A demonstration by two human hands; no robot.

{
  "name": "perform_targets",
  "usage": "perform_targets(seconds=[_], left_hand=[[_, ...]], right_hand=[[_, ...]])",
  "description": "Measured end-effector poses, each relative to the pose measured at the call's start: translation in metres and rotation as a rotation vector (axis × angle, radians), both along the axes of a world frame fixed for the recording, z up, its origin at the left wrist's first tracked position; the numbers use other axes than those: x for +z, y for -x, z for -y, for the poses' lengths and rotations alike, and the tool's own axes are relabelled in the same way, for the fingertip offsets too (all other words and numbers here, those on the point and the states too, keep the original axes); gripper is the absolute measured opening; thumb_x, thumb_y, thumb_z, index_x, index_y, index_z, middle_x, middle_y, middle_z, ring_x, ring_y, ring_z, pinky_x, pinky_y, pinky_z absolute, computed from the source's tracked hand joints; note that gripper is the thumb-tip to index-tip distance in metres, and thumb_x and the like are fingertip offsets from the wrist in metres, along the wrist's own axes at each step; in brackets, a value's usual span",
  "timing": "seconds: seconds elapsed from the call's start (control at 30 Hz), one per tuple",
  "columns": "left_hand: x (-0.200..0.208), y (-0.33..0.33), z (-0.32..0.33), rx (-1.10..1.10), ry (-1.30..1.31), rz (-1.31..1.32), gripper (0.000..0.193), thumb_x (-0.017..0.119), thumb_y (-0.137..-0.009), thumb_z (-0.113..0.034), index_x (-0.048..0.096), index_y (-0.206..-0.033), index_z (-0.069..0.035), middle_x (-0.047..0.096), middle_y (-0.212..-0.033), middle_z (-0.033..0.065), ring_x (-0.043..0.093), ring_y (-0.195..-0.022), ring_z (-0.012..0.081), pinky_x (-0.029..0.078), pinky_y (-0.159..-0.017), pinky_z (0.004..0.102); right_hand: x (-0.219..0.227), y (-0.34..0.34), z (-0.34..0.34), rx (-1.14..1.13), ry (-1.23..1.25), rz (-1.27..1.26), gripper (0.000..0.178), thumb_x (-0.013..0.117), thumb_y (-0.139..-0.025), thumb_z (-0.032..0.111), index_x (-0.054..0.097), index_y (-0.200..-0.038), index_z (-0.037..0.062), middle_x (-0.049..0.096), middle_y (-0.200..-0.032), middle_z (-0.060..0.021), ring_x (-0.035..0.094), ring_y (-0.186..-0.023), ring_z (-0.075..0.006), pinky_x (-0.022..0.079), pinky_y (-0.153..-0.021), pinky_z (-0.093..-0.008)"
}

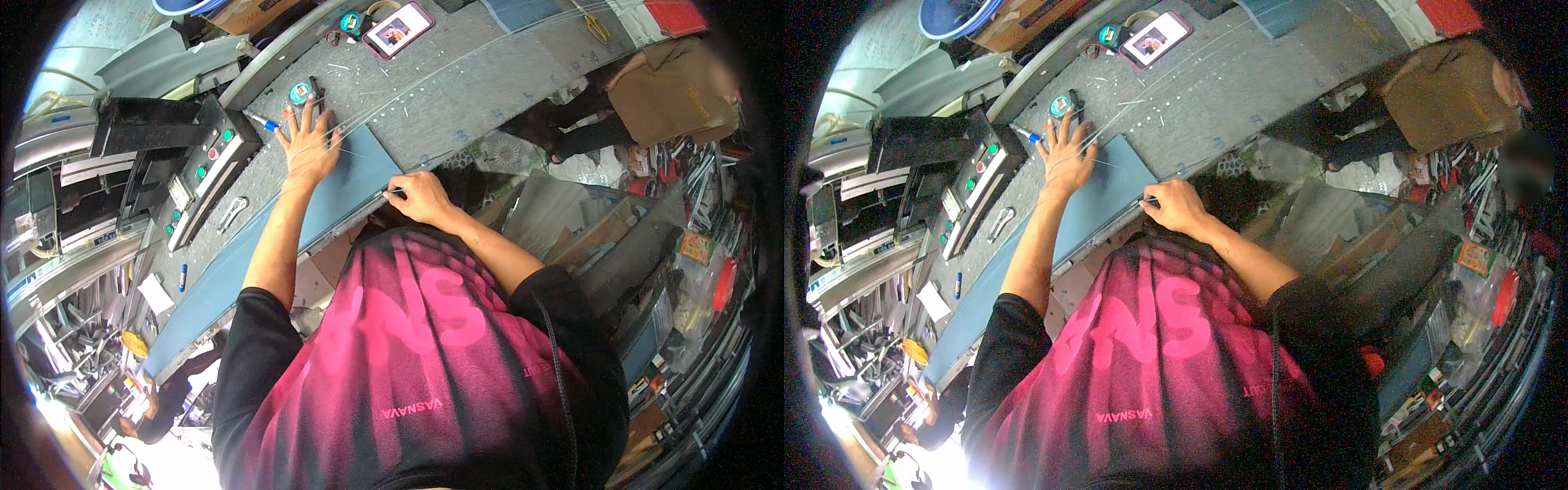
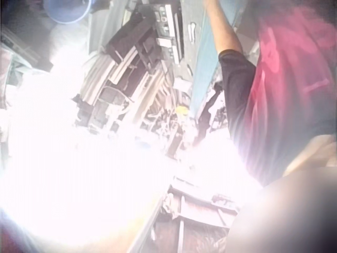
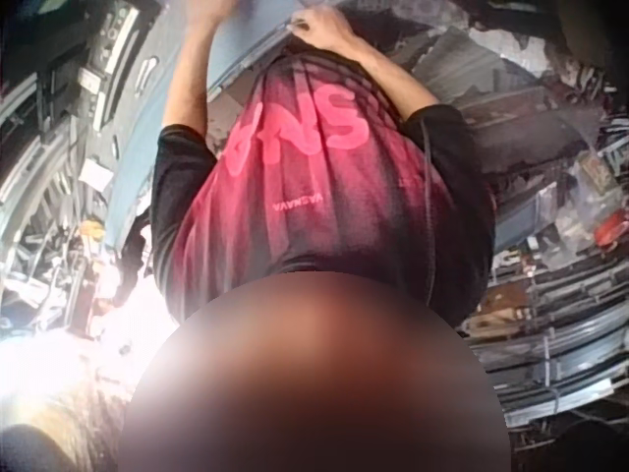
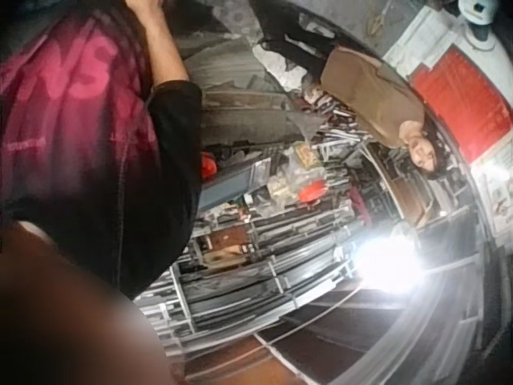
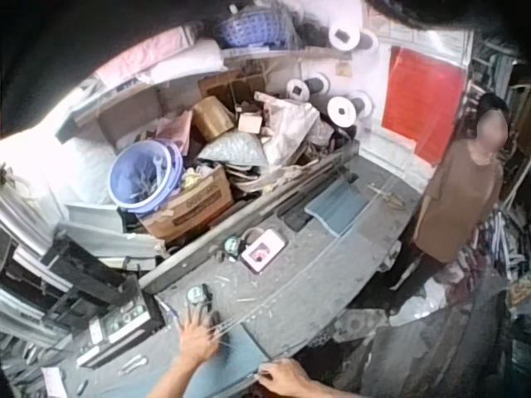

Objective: The person assembles a window frame by inserting small plastic clips into the edge of a glass pane and then fitting a long blue rubber seal along the perimeter. They repeatedly pick up clips, place them into the frame edge, and press the seal into place, working along the length of the glass.

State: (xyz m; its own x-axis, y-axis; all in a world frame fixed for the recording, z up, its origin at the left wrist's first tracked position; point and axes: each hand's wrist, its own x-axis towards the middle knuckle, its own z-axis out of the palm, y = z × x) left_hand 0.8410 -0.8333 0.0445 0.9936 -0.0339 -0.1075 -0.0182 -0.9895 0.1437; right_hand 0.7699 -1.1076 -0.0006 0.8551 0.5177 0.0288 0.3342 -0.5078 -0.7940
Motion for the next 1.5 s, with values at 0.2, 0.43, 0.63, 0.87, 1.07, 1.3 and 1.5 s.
perform_targets(seconds=[0.2,0.43,0.63,0.87,1.07,1.3,1.5], left_hand=[[0.002,0.033,0.002,-0.112,0.133,-0.051,0.1,0.081,-0.089,-0.064,0.046,-0.174,-0.023,0.026,-0.185,0.0236,0.029,-0.168,0.0489,0.028,-0.133,0.0717],[0.014,0.066,0.022,-0.15,0.204,-0.09,0.14,0.103,-0.056,-0.059,0.04,-0.176,-0.023,0.036,-0.176,0.0299,0.032,-0.165,0.053,0.029,-0.132,0.0685],[0.008,0.071,0.026,-0.141,0.173,-0.064,0.146,0.104,-0.054,-0.053,0.033,-0.178,-0.025,0.039,-0.174,0.0256,0.033,-0.164,0.0503,0.025,-0.133,0.0689],[0.0,0.079,0.027,-0.137,0.258,0.037,0.136,0.101,-0.056,-0.044,0.039,-0.175,-0.021,0.044,-0.169,0.0262,0.041,-0.156,0.0484,0.029,-0.131,0.0655],[-0.009,0.085,0.026,-0.161,0.239,0.117,0.128,0.098,-0.059,-0.045,0.043,-0.173,-0.022,0.046,-0.168,0.0256,0.042,-0.154,0.0494,0.031,-0.129,0.0653],[-0.021,0.086,0.018,-0.191,0.29,0.188,0.1,0.098,-0.06,-0.045,0.059,-0.146,-0.012,0.049,-0.165,0.0285,0.046,-0.151,0.0504,0.034,-0.125,0.0667],[-0.03,0.084,0.016,-0.232,0.312,0.301,0.074,0.097,-0.061,-0.044,0.058,-0.111,-0.004,0.054,-0.16,0.0354,0.053,-0.141,0.0542,0.04,-0.118,0.0674]], right_hand=[[0.004,0.0,0.0,0.001,0.003,-0.062,0.027,0.084,-0.094,0.032,0.08,-0.095,0.0051,0.078,-0.085,-0.0233,0.077,-0.082,-0.046,0.06,-0.075,-0.0558],[0.005,0.001,-0.004,-0.091,-0.004,0.061,0.029,0.087,-0.091,0.026,0.071,-0.085,0.0029,0.073,-0.077,-0.0208,0.073,-0.072,-0.045,0.056,-0.065,-0.0532],[0.002,0.003,-0.005,-0.086,0.023,0.008,0.027,0.083,-0.092,0.031,0.072,-0.089,0.0057,0.079,-0.087,-0.0186,0.078,-0.083,-0.0438,0.061,-0.073,-0.0558],[-0.006,0.006,-0.009,-0.113,-0.007,0.042,0.026,0.081,-0.095,0.028,0.07,-0.089,0.0055,0.078,-0.086,-0.0186,0.077,-0.081,-0.0451,0.06,-0.072,-0.0571],[-0.006,0.01,-0.008,-0.106,-0.025,0.029,0.026,0.079,-0.098,0.027,0.067,-0.091,0.005,0.075,-0.082,-0.0199,0.075,-0.08,-0.0473,0.059,-0.07,-0.0587],[-0.01,0.01,-0.009,-0.111,-0.064,0.062,0.025,0.077,-0.101,0.026,0.066,-0.091,0.0059,0.073,-0.079,-0.0201,0.074,-0.076,-0.0479,0.058,-0.068,-0.0593],[-0.016,0.011,-0.009,-0.058,-0.041,0.174,0.028,0.08,-0.1,0.024,0.065,-0.085,0.0061,0.068,-0.07,-0.0169,0.072,-0.066,-0.0403,0.055,-0.059,-0.0528]])
